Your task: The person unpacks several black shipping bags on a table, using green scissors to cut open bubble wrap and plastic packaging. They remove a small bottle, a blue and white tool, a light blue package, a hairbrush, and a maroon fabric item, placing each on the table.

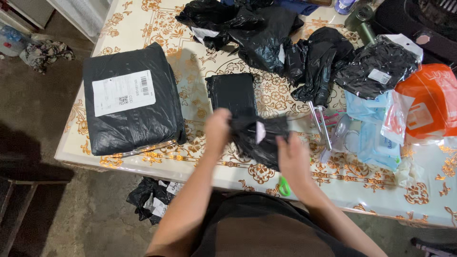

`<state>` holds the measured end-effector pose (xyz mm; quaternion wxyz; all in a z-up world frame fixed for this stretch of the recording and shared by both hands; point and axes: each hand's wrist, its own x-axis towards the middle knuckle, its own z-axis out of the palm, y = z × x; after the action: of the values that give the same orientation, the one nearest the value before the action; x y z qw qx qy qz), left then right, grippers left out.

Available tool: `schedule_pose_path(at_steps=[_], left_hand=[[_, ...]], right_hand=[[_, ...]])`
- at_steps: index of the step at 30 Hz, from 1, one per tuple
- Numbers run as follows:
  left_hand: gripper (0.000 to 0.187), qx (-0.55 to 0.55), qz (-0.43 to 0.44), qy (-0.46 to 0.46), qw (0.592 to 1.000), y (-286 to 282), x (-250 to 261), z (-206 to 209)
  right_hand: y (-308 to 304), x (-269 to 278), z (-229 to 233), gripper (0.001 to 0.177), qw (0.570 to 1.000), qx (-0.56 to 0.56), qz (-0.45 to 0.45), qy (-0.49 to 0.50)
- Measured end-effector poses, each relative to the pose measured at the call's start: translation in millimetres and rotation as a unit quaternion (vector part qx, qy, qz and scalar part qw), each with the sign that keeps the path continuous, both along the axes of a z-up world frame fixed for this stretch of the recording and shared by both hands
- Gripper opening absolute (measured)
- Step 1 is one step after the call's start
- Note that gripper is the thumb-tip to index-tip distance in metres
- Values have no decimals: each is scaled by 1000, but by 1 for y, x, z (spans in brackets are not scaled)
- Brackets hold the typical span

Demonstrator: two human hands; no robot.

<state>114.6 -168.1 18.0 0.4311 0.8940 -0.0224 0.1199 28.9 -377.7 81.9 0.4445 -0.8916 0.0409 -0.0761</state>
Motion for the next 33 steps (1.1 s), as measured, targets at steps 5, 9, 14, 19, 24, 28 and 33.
schedule_pose_path(at_steps=[5, 9, 14, 19, 24, 28, 33], left_hand=[[33, -87, -26, 17, 996, 24, 2, 9], [59, -259, -150, 40, 953, 7, 7, 22], [59, -261, -218, 64, 938, 9, -9, 68], [24, -151, -199, -25, 968, -8, -24, 111], [30, 64, -166, -36, 983, -45, -33, 111], [40, -85, -151, 170, 970, -48, -27, 88], [35, -550, -43, 193, 812, -18, -5, 43]], right_hand=[[-38, 14, -42, 18, 979, 201, -40, -10], [-55, 32, -53, 25, 880, 461, -92, 70], [-64, 37, -54, 26, 822, 523, -178, 140], [-73, 37, -81, 35, 834, 507, -171, 139], [-64, 36, -83, 35, 840, 516, -101, 131], [-57, 34, -66, 44, 852, 512, 6, 111], [-55, 43, -39, 45, 785, 601, -124, 86]])
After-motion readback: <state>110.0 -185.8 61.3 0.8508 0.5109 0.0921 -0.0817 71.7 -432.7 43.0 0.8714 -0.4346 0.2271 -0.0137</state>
